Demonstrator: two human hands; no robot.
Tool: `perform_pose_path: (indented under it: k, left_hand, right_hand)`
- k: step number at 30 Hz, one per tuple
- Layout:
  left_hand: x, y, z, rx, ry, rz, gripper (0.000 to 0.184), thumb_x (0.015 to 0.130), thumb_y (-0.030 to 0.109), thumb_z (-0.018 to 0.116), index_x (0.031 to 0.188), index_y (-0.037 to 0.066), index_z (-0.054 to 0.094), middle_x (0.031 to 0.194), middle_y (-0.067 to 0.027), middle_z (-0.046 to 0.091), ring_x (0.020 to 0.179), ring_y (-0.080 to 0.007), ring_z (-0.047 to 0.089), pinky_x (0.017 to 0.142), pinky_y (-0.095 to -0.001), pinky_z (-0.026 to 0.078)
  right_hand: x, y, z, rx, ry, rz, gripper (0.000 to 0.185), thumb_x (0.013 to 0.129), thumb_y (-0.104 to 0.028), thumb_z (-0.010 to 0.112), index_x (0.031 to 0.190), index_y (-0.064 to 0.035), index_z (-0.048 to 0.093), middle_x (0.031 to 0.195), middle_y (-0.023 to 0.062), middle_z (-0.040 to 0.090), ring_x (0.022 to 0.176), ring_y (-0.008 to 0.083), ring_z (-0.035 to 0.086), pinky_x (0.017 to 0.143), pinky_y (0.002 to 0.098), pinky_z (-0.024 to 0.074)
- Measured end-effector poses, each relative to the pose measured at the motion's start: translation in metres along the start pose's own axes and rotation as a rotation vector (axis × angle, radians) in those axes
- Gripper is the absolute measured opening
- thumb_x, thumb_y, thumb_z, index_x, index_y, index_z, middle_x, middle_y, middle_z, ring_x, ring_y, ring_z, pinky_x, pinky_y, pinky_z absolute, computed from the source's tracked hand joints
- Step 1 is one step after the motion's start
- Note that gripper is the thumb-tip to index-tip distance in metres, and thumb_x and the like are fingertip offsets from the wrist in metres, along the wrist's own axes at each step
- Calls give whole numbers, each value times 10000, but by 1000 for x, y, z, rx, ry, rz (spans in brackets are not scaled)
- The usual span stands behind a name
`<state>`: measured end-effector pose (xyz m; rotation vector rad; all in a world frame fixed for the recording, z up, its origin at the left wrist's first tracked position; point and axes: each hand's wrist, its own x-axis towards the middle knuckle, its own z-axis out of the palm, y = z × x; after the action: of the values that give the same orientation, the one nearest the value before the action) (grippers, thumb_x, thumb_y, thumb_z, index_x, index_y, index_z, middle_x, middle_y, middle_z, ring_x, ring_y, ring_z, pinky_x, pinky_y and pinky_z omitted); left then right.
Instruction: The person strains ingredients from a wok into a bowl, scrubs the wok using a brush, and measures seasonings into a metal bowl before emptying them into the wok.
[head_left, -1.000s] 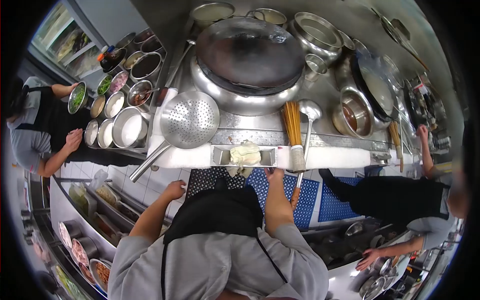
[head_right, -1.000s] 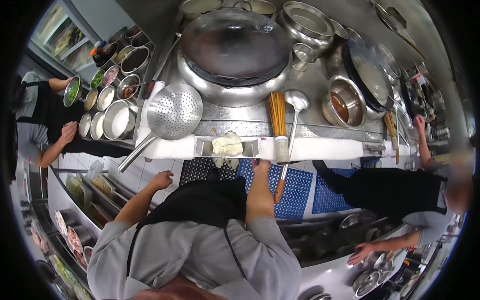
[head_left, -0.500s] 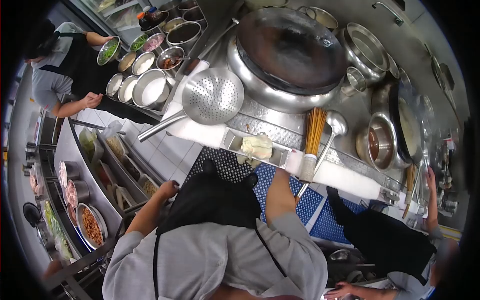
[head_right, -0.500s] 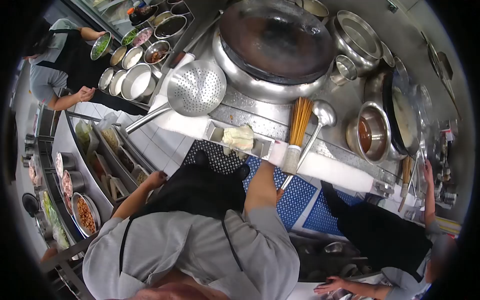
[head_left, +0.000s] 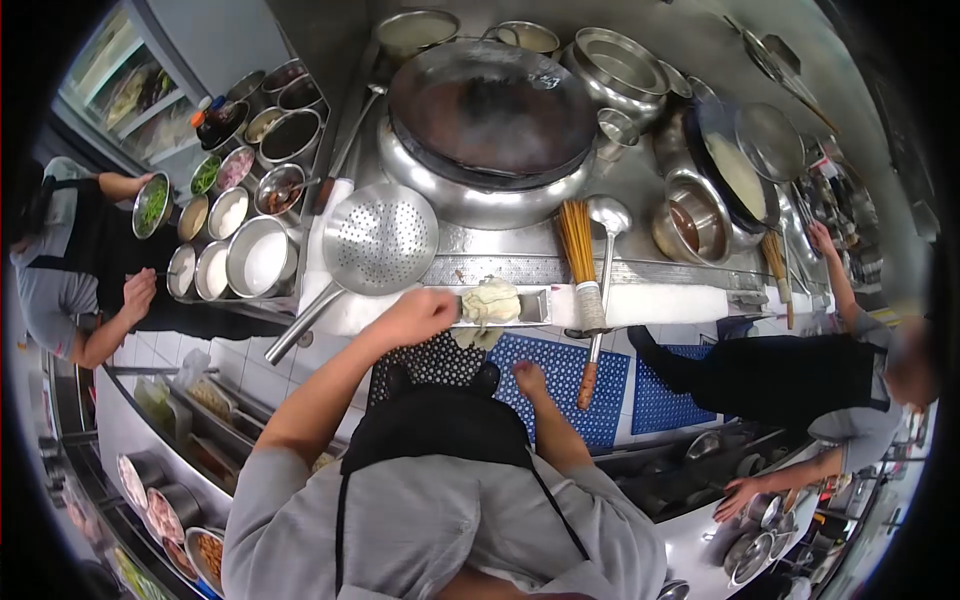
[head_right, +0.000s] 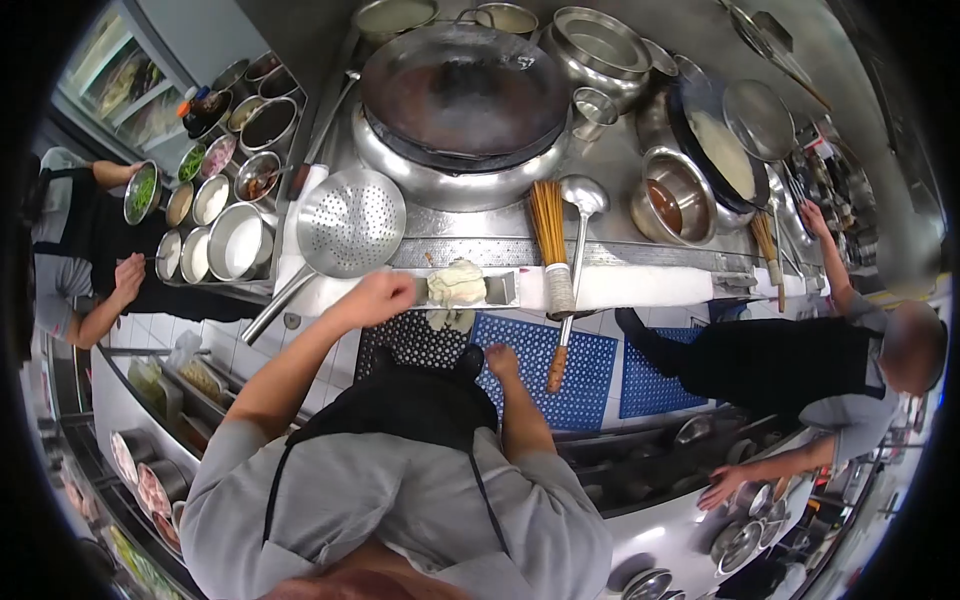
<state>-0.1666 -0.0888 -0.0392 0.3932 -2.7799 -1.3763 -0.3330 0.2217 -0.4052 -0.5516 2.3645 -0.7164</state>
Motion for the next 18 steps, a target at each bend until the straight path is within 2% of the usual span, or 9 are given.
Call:
perform_pose_path:
  k: [4, 6, 7, 9, 11, 12, 13, 14, 18]
  left_hand:
    - [95, 32, -32, 351, 542, 473, 409, 762, 65, 571, 1166, 8, 598, 1227, -196, 564, 1167, -397, 518, 972, -470, 435]
    - [136, 36, -39, 633, 717, 489, 452, 721, 76, 618, 1163, -15, 602, 1228, -215, 594, 1197, -409, 510, 1047, -473, 397]
    - [150, 35, -43, 647, 639, 411, 430, 732, 101, 623, 1147, -11, 619, 1215, -223, 609, 1188, -406, 529, 1039, -469, 410]
    - [176, 38, -51, 670, 480, 255, 393, 754, 151, 632, 1116, -3, 653, 1189, -238, 639, 1171, -401, 567, 1022, -460, 437]
    - [191, 52, -73, 526, 283, 68, 365, 807, 226, 630, 1081, -11, 676, 1082, -260, 668, 1076, -399, 621, 951, -469, 475]
    - [198, 56, -82, 455, 181, -28, 366, 834, 263, 629, 1064, -15, 687, 1029, -271, 682, 1028, -399, 648, 916, -474, 495]
    - [211, 39, -78, 484, 240, 95, 371, 890, 342, 593, 941, -6, 711, 861, -261, 689, 886, -415, 674, 828, -490, 522]
    - [212, 43, -77, 508, 240, 58, 366, 896, 345, 587, 934, 6, 719, 886, -252, 695, 894, -411, 677, 831, -487, 527]
    - [190, 69, -63, 589, 391, 23, 356, 928, 347, 561, 867, 38, 726, 855, -209, 710, 840, -393, 690, 774, -494, 543]
  right_hand:
    - [-67, 33, -6, 94, -87, 123, 223, 832, -242, 658, 886, -40, 734, 632, 96, 654, 482, 206, 617, 454, 386, 488]
    - [-81, 94, 2, -155, -120, -97, 210, 827, -232, 639, 822, -42, 726, 630, 82, 649, 529, 201, 632, 488, 378, 502]
    - [-87, 134, 12, -207, -119, -159, 205, 826, -225, 630, 787, -45, 720, 627, 75, 645, 552, 200, 638, 506, 375, 509]
    - [-92, 166, 22, -11, -42, 103, 176, 844, -208, 617, 816, -66, 717, 695, 87, 664, 650, 234, 665, 583, 397, 533]
    - [-136, 120, -14, 199, 46, 564, 174, 883, -200, 609, 951, -94, 730, 849, 122, 716, 803, 298, 711, 692, 440, 564]
    - [-150, 106, -25, 392, 59, 664, 185, 892, -212, 606, 985, -99, 718, 824, 109, 701, 772, 288, 700, 663, 443, 560]
    - [-161, 96, -37, 583, 74, 761, 198, 901, -224, 602, 1018, -103, 706, 798, 97, 685, 742, 279, 688, 635, 446, 555]
    - [-165, 85, -47, 775, 93, 850, 214, 910, -235, 599, 1052, -107, 694, 773, 84, 670, 711, 269, 677, 606, 449, 551]
    - [-159, 82, -85, 1580, 236, 749, 329, 1017, -421, 478, 1137, -139, 599, 896, 96, 649, 726, 246, 620, 637, 430, 523]
